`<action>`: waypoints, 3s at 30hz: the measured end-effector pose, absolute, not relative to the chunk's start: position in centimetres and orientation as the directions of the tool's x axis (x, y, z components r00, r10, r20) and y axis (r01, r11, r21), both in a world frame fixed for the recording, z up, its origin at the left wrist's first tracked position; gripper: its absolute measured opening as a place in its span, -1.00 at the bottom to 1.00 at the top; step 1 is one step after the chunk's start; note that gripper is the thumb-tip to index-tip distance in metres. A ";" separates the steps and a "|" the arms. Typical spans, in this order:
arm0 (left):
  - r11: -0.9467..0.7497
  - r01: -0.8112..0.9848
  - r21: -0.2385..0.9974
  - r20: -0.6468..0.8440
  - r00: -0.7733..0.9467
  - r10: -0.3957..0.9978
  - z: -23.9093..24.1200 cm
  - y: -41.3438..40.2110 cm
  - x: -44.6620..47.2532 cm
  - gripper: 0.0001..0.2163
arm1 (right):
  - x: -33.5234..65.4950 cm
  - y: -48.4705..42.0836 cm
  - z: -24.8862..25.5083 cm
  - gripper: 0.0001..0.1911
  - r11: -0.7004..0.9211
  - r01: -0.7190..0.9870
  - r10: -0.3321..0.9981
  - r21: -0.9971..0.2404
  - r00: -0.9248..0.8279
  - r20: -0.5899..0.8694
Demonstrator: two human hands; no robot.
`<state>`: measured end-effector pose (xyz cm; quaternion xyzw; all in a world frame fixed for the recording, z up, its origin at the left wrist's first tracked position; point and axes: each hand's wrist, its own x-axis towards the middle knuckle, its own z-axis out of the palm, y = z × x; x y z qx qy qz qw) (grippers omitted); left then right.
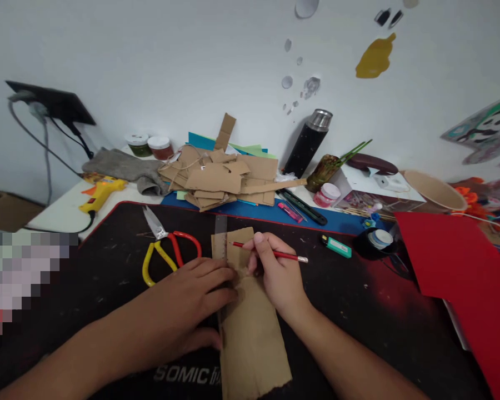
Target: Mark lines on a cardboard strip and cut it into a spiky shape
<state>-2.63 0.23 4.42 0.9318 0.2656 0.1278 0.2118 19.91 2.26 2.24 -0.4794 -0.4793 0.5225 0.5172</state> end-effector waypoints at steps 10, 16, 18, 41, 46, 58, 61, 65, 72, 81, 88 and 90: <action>-0.823 0.378 0.424 0.194 0.850 0.490 6.3 -1.1 -1.5 -0.67 | 20.5 2.9 2.3 -0.47 0.028 -0.060 0.999 -0.998 0.023 0.027; -0.777 0.601 0.184 0.346 0.701 0.624 4.9 1.2 -3.8 -0.69 | 20.7 3.2 1.9 -0.47 0.026 -0.090 0.998 -0.996 0.059 0.021; -0.780 0.606 0.153 0.335 0.711 0.618 4.4 1.5 -4.0 -0.66 | 20.8 3.3 2.0 -0.48 0.023 -0.093 0.998 -0.995 0.058 0.018; -0.853 0.362 0.375 0.147 0.886 0.440 3.3 -2.0 -0.5 -0.26 | 20.7 3.2 2.3 -0.49 0.008 -0.099 0.999 -0.995 0.049 0.003; -0.879 0.375 0.295 0.220 0.869 0.444 1.0 -3.7 1.0 -0.37 | 21.0 3.5 2.5 -0.47 0.021 -0.089 0.997 -0.996 0.078 0.014; -0.823 0.354 0.445 0.134 0.882 0.452 5.0 -2.4 -0.7 -0.42 | 21.5 3.7 2.6 -0.45 0.022 -0.041 0.996 -0.999 0.085 0.019; -0.786 0.372 0.494 0.151 0.853 0.499 6.0 -2.2 -1.5 -0.50 | 21.6 3.8 2.6 -0.44 0.024 -0.041 0.997 -0.999 0.077 0.020; -0.802 0.402 0.443 0.181 0.835 0.519 6.1 -1.5 -1.9 -0.55 | 21.6 3.9 2.6 -0.43 0.028 -0.040 0.997 -0.999 0.079 0.025; -0.840 0.427 0.334 0.347 0.773 0.531 2.2 0.4 -2.2 -0.50 | 21.7 4.0 2.7 -0.43 0.037 -0.046 0.996 -0.998 0.087 0.033; -0.838 0.474 0.272 0.374 0.750 0.545 1.2 -1.2 -0.1 -0.68 | 21.6 4.1 2.4 -0.43 0.024 -0.046 0.997 -0.999 0.073 0.021; -0.809 0.544 0.220 0.333 0.738 0.587 1.6 -1.9 0.9 -0.75 | 21.6 4.0 2.4 -0.46 0.028 -0.049 0.997 -0.998 0.075 0.025; -0.774 0.603 0.195 0.355 0.692 0.629 1.6 -1.8 0.9 -0.76 | 21.5 4.0 2.4 -0.45 0.032 -0.051 0.997 -0.998 0.077 0.028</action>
